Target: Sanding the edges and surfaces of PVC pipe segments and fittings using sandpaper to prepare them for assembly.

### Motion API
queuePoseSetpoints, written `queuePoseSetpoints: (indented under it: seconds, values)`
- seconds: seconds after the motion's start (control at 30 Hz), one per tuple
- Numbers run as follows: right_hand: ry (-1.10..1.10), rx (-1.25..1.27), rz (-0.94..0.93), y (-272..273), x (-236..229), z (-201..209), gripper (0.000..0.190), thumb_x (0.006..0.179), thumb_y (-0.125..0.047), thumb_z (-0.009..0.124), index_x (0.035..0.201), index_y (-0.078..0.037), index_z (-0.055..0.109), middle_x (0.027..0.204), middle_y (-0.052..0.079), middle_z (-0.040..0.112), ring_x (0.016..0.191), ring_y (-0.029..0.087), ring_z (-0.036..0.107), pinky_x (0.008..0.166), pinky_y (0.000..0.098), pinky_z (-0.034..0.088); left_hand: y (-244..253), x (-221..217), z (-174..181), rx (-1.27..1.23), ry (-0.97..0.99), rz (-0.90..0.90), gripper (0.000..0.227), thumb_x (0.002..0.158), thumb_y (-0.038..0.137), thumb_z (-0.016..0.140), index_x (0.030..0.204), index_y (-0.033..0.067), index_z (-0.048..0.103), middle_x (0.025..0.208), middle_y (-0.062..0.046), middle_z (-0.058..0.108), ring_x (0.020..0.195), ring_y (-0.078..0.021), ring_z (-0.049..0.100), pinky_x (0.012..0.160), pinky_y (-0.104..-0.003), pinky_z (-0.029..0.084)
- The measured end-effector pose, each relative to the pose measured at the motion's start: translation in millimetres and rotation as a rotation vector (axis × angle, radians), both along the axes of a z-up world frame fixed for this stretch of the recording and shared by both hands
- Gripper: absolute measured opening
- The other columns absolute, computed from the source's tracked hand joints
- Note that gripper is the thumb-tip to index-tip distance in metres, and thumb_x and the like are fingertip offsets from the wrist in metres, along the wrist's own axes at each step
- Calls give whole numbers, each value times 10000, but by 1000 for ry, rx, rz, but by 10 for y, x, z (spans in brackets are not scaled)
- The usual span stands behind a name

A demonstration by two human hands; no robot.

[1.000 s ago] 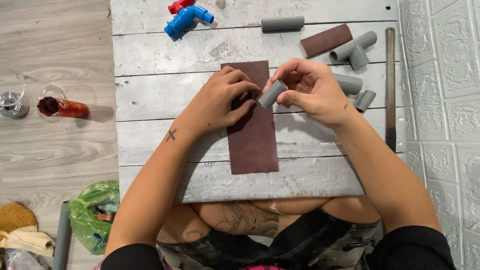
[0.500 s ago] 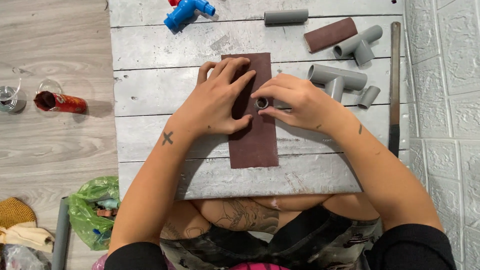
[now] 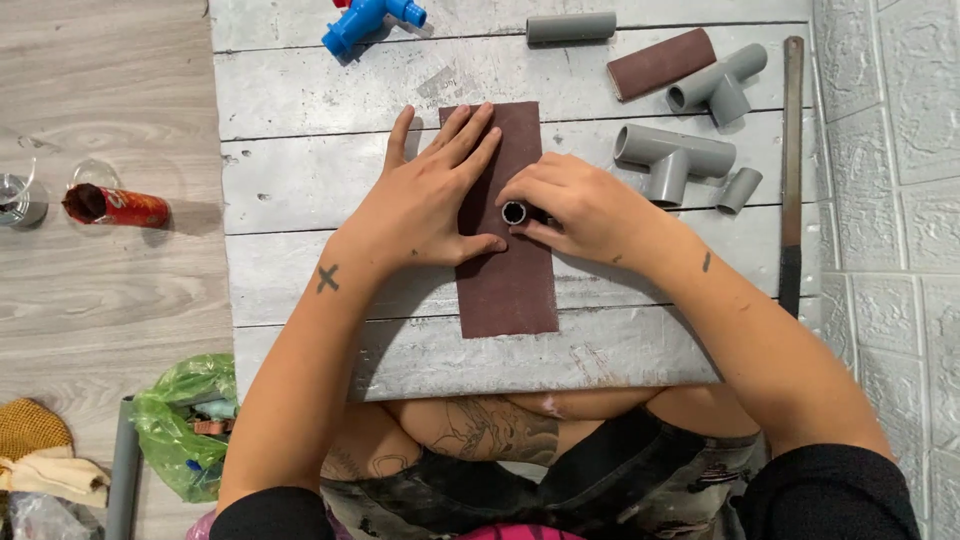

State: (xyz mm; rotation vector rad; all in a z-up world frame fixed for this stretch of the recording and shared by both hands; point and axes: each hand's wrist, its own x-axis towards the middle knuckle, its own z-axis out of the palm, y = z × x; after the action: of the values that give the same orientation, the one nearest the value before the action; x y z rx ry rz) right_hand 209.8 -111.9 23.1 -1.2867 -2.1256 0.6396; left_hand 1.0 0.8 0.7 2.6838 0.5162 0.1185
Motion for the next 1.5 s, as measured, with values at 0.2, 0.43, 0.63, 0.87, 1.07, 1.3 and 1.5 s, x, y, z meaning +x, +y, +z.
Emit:
queuePoseSetpoints:
  seconds: [0.2,0.43,0.63,0.87,1.07,1.3,1.5]
  values:
    - [-36,86,-23,-20,-84,-50,263,835,-62,761,1081,-57,668,1027,43,712,863,225,598,827,338,503,6,5,37,-50,-13,-11,1109,656,534,832,1515,-43,433,1635,-216,320,1531,-328,243,1176,-678,4]
    - [-71,119,19,-32,-45,-51,356,802,-29,742,1153,-75,702,1091,48,699,904,236,574,854,346,503,12,9,25,-63,-7,2,1112,668,583,818,1519,-27,442,1638,-210,319,1530,-324,245,1161,-698,-14]
    - [-220,161,-23,-29,125,44,387,840,-80,741,1225,-79,701,1073,50,695,952,234,578,912,354,493,24,5,5,-61,9,-4,1111,684,580,814,1537,-12,420,1650,-197,296,1534,-331,235,1165,-695,-19]
    - [-602,-28,-569,-703,1153,559,174,1014,-181,864,1150,-75,841,1124,143,654,984,294,614,911,396,515,21,1,-4,-66,-2,0,1118,698,618,803,1552,12,412,1656,-182,297,1535,-340,235,1165,-692,-26]
    - [-497,-686,-982,-848,1004,414,399,927,-444,751,1187,-142,759,819,87,752,692,283,676,644,441,537,17,-1,-22,-53,-1,-1,1127,705,633,795,1555,8,399,1661,-170,280,1536,-336,218,1154,-720,11]
    - [-187,-285,-789,-998,891,542,324,867,-28,803,1158,23,670,894,108,703,613,180,565,546,313,441,18,-9,-45,-69,-20,6,1128,694,616,809,1556,13,401,1663,-153,283,1538,-327,210,1165,-702,8]
    - [89,-200,-503,-875,434,975,532,748,47,842,1240,42,641,998,129,707,638,107,511,544,207,466,45,-8,-82,-42,2,5,1134,689,652,787,1560,48,388,1660,-161,283,1537,-318,204,1147,-731,1]
